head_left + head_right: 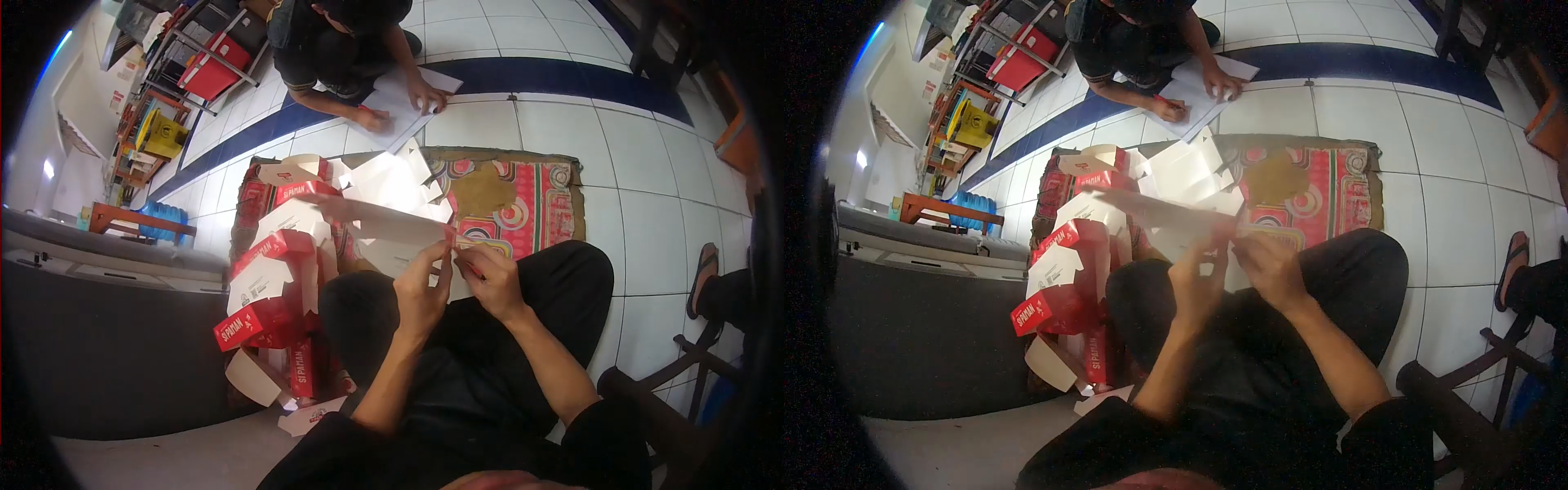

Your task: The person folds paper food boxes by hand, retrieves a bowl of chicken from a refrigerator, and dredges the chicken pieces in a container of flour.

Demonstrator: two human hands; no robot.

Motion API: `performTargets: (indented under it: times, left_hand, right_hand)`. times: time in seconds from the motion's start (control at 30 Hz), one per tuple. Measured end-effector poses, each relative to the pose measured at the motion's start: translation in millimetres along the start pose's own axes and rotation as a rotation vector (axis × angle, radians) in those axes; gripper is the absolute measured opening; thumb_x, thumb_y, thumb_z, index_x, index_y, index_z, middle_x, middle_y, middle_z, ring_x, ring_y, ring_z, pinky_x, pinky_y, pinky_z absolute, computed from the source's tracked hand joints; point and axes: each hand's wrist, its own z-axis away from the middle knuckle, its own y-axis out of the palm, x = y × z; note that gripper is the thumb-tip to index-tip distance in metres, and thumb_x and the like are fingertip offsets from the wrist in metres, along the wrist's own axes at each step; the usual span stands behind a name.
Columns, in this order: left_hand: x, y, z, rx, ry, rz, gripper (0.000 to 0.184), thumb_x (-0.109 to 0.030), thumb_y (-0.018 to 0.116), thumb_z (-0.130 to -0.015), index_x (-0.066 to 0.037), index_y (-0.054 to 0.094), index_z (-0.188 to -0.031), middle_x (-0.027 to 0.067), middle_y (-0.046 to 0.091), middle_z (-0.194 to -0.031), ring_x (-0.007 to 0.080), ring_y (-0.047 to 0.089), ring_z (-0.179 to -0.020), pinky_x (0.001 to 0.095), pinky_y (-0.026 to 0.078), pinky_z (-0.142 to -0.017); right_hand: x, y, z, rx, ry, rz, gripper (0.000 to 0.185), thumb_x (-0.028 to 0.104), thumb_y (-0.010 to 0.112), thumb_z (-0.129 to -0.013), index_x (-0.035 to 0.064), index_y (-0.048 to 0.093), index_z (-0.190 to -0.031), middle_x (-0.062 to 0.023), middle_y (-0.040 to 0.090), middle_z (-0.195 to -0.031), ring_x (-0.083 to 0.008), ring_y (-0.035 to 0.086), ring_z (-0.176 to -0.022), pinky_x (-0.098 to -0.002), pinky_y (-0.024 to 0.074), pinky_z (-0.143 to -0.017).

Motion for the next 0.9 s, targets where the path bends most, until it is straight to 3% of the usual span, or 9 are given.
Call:
performTargets:
  times: [0.1,0.17,0.27,0.47,0.6,0.7,0.77,0.9]
  left_hand:
    - [-2,2,1,0.035,-0.009,-0.007,0.03,0.008,0.075,-0.088,-0.002,0.072,-0.115,0.0146,0.078,-0.11,0.0277,0.077,-0.087,0.0345,0.062,-0.069]
    - [-4,2,0,0.036,0.012,-0.04,0.032,0.01,0.075,-0.086,-0.002,0.072,-0.116,0.0148,0.078,-0.112,0.0287,0.077,-0.093,0.0352,0.063,-0.071]
    - [3,6,3,0.037,0.054,-0.082,0.034,0.01,0.074,-0.085,-0.002,0.071,-0.117,0.0154,0.077,-0.114,0.0298,0.077,-0.095,0.0364,0.063,-0.074]
    - [-1,13,5,0.047,0.079,-0.082,0.033,0.008,0.073,-0.087,-0.003,0.071,-0.118,0.0174,0.076,-0.113,0.0345,0.076,-0.096,0.0425,0.061,-0.077]
    - [4,13,15,0.117,0.008,-0.129,0.031,0.005,0.072,-0.089,-0.003,0.07,-0.119,0.0184,0.075,-0.109,0.0364,0.075,-0.095,0.0451,0.06,-0.076]
    - [19,18,27,0.076,0.033,-0.119,0.029,0.002,0.075,-0.089,-0.003,0.071,-0.118,0.0187,0.074,-0.105,0.0363,0.075,-0.091,0.0449,0.059,-0.074]
    - [16,13,22,0.006,-0.165,0.019,0.027,0.001,0.077,-0.089,-0.002,0.072,-0.115,0.0184,0.075,-0.101,0.0342,0.076,-0.086,0.0424,0.059,-0.073]
    - [21,-1,8,-0.006,-0.081,-0.02,0.021,0.001,0.076,-0.091,-0.002,0.074,-0.112,0.0181,0.075,-0.097,0.031,0.076,-0.083,0.039,0.059,-0.071]
  right_hand:
    - [-1,-1,0,-0.02,0.061,-0.054,0.021,-0.002,0.079,-0.085,0.0007,0.075,-0.105,-0.0137,0.075,-0.099,-0.0337,0.074,-0.09,-0.0412,0.0584,-0.076]
    - [-1,0,-2,-0.088,0.016,-0.025,0.019,-0.004,0.082,-0.083,-0.0002,0.077,-0.102,-0.0096,0.074,-0.096,-0.021,0.072,-0.076,-0.032,0.0553,-0.059]
    - [-5,-1,0,-0.076,-0.007,0.034,0.019,-0.006,0.081,-0.084,-0.0003,0.078,-0.102,-0.0095,0.075,-0.096,-0.0195,0.072,-0.074,-0.0302,0.0559,-0.06]
    - [-4,-1,5,-0.134,0.076,-0.003,0.024,-0.007,0.081,-0.081,-0.0018,0.077,-0.104,-0.0115,0.074,-0.094,-0.0201,0.073,-0.077,-0.0301,0.0569,-0.063]
    - [-7,-6,-2,-0.204,-0.026,0.034,0.028,-0.008,0.08,-0.079,-0.002,0.076,-0.106,-0.0128,0.074,-0.094,-0.0235,0.074,-0.081,-0.0337,0.0587,-0.068]
    - [-10,-1,3,-0.105,-0.035,0.081,0.03,-0.009,0.079,-0.078,-0.0025,0.075,-0.107,-0.0136,0.073,-0.098,-0.0293,0.074,-0.084,-0.0373,0.0595,-0.073]
    - [-5,0,3,0.002,0.018,0.05,0.026,-0.005,0.08,-0.079,-0.0012,0.076,-0.104,-0.0125,0.073,-0.1,-0.0317,0.073,-0.084,-0.0394,0.058,-0.073]
    - [-21,6,10,0.06,-0.157,0.222,0.02,0.004,0.081,-0.082,0.0025,0.077,-0.101,-0.0103,0.071,-0.098,-0.0297,0.071,-0.085,-0.0408,0.0557,-0.073]
